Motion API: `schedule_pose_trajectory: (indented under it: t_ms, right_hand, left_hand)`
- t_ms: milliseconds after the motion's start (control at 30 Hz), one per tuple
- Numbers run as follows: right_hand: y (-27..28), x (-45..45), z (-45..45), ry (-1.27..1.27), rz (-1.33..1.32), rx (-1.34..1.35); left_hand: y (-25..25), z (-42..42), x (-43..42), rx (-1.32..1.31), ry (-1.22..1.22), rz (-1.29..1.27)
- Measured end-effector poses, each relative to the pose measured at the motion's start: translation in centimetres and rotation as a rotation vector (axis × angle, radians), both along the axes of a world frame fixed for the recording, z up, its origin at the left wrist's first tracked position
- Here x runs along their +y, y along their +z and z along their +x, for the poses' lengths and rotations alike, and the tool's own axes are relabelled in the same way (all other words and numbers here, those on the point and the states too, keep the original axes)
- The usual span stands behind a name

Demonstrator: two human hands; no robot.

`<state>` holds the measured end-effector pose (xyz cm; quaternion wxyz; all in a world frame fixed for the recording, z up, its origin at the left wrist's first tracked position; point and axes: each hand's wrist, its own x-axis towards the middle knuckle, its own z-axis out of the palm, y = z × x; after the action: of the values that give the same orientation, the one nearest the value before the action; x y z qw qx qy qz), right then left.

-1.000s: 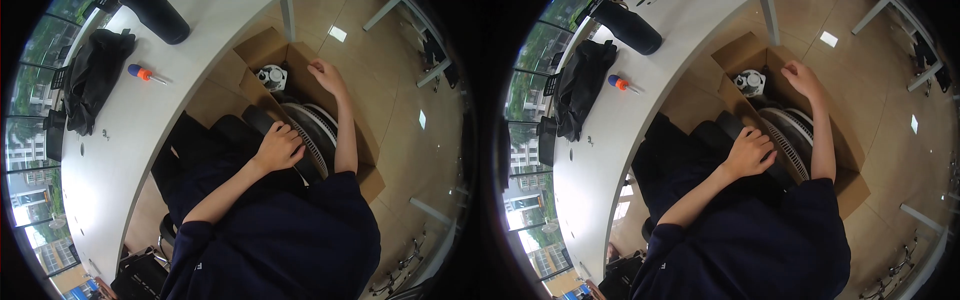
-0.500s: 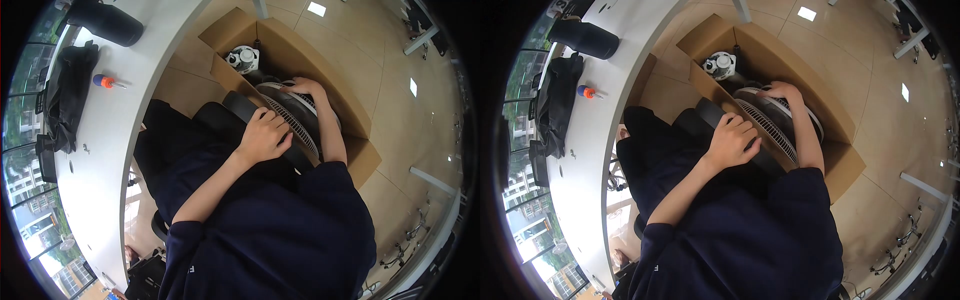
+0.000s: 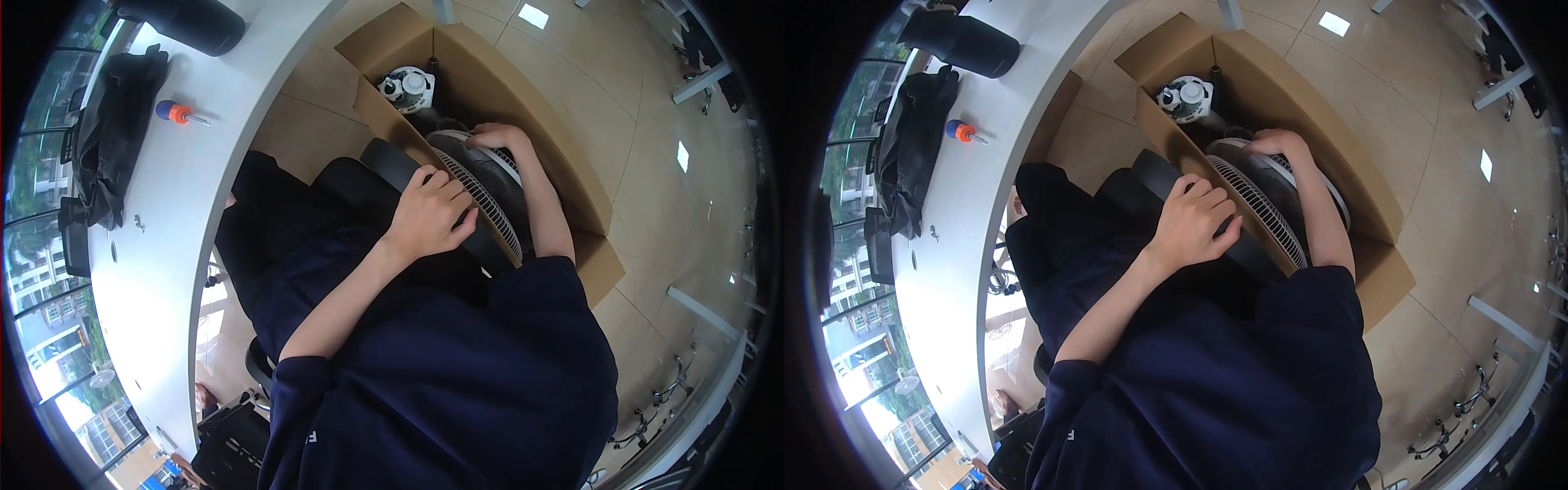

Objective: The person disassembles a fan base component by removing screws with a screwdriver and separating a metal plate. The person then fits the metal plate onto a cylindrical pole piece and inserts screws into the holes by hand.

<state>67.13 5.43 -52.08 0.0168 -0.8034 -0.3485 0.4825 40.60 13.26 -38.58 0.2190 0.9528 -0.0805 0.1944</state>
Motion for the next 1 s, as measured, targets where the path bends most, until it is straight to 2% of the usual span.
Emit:
schedule_pose_trajectory:
  t_ms: [167,233,267,333,367,433,467,533,667,767,867,1000]
  right_hand:
    - [-2.8,1.0,-1.8,-0.13,0.021,-0.242]
    - [-6.2,2.3,-0.6,-0.295,0.409,-0.044]
    - [-5.8,3.3,-0.6,-0.288,0.413,-0.043]
    - [-4.0,6.2,-1.9,-0.65,0.703,0.171]
    - [-2.7,7.2,-2.4,-0.655,0.7,0.176]
    - [-0.4,9.0,-2.5,-0.916,0.669,0.4]
    - [-0.9,9.5,-2.2,-0.916,0.671,0.4]
    - [-1.8,10.6,-2.3,-0.959,0.79,0.684]
    - [-1.9,10.2,-2.8,-0.947,0.79,0.644]
    - [-3.4,8.9,-2.1,-0.886,0.789,0.754]
    - [-2.6,7.2,-2.1,-0.925,0.744,0.714]
    - [-2.1,5.5,-1.0,-0.857,0.646,0.371]
  left_hand:
    - [0.0,0.0,-0.2,-0.002,0.008,0.008]
    - [0.0,0.0,-0.2,-0.007,0.004,0.007]
    - [-0.1,0.1,-0.2,-0.008,0.011,0.011]
    - [-0.2,0.0,-0.2,-0.005,0.007,0.008]
    - [-0.2,-0.1,-0.2,0.002,0.004,0.008]
    - [-0.1,0.0,-0.1,0.007,0.014,0.011]
    - [-0.1,0.1,-0.1,0.006,0.013,0.012]
    - [-0.1,0.1,0.2,-0.003,0.018,0.002]
    - [-0.1,-0.1,0.3,0.0,0.038,-0.003]
    - [-0.1,-0.1,0.5,0.012,0.046,0.004]
    - [-0.1,-0.1,0.5,-0.002,0.049,0.003]
    - [0.1,0.0,0.6,-0.006,0.055,0.006]
